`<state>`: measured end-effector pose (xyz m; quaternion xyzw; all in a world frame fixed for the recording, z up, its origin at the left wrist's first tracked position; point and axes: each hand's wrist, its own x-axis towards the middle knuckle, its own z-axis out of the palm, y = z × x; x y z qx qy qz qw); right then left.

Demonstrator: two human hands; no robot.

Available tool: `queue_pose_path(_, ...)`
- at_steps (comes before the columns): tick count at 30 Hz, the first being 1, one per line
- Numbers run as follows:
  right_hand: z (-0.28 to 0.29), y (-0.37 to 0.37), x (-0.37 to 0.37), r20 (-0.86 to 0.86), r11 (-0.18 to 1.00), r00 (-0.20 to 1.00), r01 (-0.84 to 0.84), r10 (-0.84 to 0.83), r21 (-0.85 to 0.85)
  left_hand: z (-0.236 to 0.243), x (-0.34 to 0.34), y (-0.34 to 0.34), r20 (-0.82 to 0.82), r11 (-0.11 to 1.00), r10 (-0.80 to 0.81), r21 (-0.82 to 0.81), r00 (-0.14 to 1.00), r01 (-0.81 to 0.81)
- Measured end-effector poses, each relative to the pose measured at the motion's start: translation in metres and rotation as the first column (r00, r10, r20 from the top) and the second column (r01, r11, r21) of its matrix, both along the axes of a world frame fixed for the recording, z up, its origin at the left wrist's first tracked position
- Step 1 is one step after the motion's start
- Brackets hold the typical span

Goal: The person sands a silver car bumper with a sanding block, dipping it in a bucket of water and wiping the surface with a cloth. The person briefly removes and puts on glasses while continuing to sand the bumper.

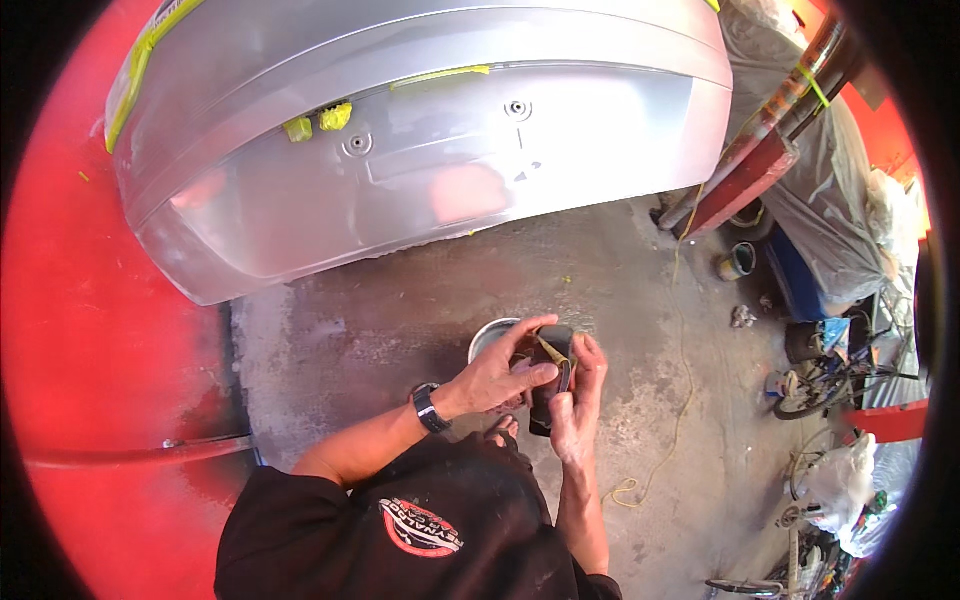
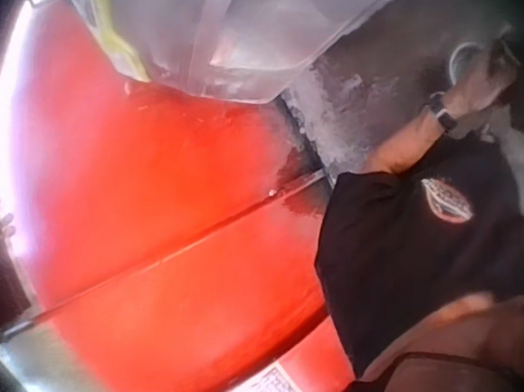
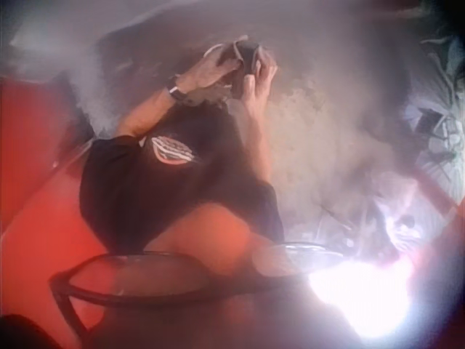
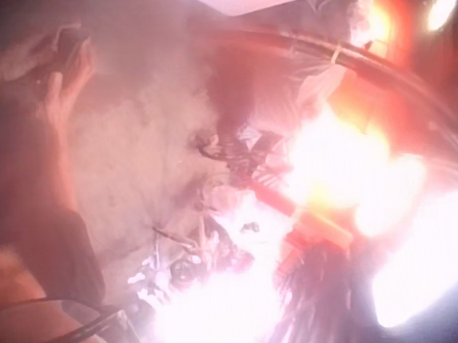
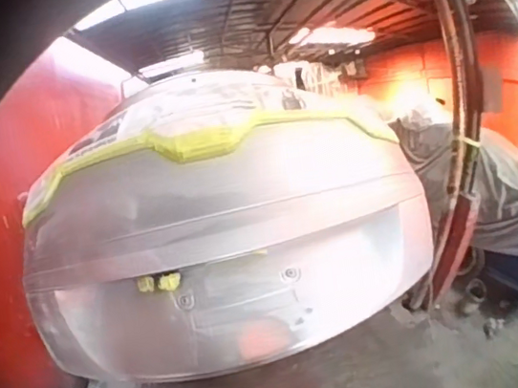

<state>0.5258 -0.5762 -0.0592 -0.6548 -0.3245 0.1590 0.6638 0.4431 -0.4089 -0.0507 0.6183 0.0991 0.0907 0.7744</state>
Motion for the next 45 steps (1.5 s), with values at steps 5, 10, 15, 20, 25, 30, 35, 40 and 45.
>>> queue_pose_path(5,-0.005,0.014,-0.008,-0.485,0.987,0.861,-0.16,0.153,0.028,0.012,-0.009,0.017,-0.296,0.97,0.041,0.242,0.954,0.033)
queue_pose_path(10,-0.031,0.045,-0.004,-0.371,0.995,0.923,-0.101,0.101,0.018,0.026,-0.027,0.04,-0.425,0.952,0.133,0.307,0.895,0.005)
queue_pose_path(15,-0.018,0.12,0.03,0.142,0.969,0.959,0.246,-0.247,0.024,0.057,-0.082,0.105,-0.619,0.973,0.148,0.231,0.771,-0.001)
queue_pose_path(20,0.024,0.213,0.076,0.57,0.854,0.682,0.515,-0.458,0.071,0.137,-0.047,0.171,-0.16,0.67,0.32,0.736,0.934,-0.103)
queue_pose_path(25,0.047,0.247,0.063,0.574,0.696,0.597,0.715,-0.56,-0.065,0.19,0.022,0.199,-0.052,0.445,0.107,0.896,0.993,-0.001)
queue_pose_path(30,0.023,0.297,-0.078,0.638,0.75,0.572,0.662,-0.516,0.013,0.169,0.076,0.239,0.046,-0.338,-0.137,0.937,0.99,-0.09)
queue_pose_path(35,0.059,0.295,-0.004,0.558,0.61,0.57,0.78,-0.604,-0.136,0.182,0.087,0.263,0.065,-0.389,-0.245,0.907,0.967,-0.159)
queue_pose_path(40,0.044,0.318,-0.06,0.619,0.609,0.477,0.793,-0.624,0.004,0.182,0.075,0.283,0.108,-0.387,-0.253,0.9,0.961,-0.203)
queue_pose_path(45,0.04,0.304,-0.011,0.67,0.582,0.448,0.813,-0.592,-0.029,0.172,0.037,0.293,0.155,-0.417,-0.235,0.876,0.96,-0.243)
